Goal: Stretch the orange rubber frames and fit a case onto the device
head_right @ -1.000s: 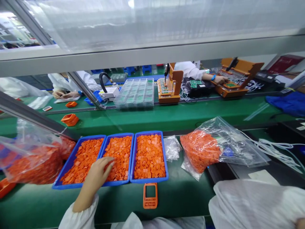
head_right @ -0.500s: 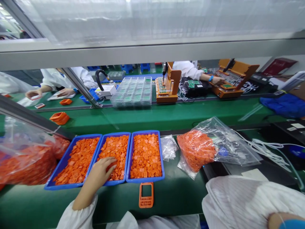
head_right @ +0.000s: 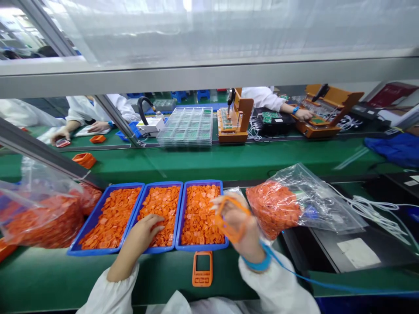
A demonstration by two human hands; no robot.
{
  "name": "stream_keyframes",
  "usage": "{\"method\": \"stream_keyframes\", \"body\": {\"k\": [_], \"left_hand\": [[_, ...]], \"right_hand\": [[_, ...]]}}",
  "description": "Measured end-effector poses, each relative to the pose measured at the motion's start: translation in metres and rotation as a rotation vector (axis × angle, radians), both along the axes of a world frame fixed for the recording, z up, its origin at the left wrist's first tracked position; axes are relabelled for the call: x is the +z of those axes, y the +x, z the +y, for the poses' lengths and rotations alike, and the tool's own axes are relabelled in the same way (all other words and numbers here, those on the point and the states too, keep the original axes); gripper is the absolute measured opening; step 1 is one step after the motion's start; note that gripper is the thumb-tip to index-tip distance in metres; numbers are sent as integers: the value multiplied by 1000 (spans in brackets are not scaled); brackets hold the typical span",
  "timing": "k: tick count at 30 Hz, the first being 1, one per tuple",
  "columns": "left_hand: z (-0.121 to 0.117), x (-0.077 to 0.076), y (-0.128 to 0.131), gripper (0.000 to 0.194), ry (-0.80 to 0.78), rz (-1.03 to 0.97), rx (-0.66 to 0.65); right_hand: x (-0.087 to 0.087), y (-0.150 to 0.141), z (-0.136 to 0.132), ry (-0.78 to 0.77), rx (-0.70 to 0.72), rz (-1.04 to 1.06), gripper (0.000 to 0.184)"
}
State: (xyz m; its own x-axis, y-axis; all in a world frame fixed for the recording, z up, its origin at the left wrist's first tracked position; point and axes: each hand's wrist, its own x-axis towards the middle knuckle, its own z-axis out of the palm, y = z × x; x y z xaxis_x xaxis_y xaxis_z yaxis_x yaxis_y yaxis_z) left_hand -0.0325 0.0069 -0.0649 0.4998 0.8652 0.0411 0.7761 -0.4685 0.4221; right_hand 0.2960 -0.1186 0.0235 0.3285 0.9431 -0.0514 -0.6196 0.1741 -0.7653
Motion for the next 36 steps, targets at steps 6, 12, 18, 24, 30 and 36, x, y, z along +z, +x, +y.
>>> {"method": "stream_keyframes", "body": {"k": [6, 12, 18, 24, 30, 36], "left_hand": [[-1, -5, -5, 31, 44, -28, 53], [1, -3, -4, 32, 62, -24, 18], [4, 0, 0, 29, 62, -37, -12], [-6, 6, 2, 37, 128, -100, 125], [-42, 34, 43, 26, -45, -606, 49], [-59, 51, 79, 15, -339, -814, -52]], "right_hand": [[-59, -78, 16, -38, 242, 293, 66], [-63, -87, 16, -20, 287, 326, 65], [-61, -86, 29, -32, 275, 350, 63], [-64, -84, 32, -34, 297, 401, 60], [-67, -83, 28, -28, 306, 416, 61], [-69, -83, 27, -38, 297, 439, 60]]}}
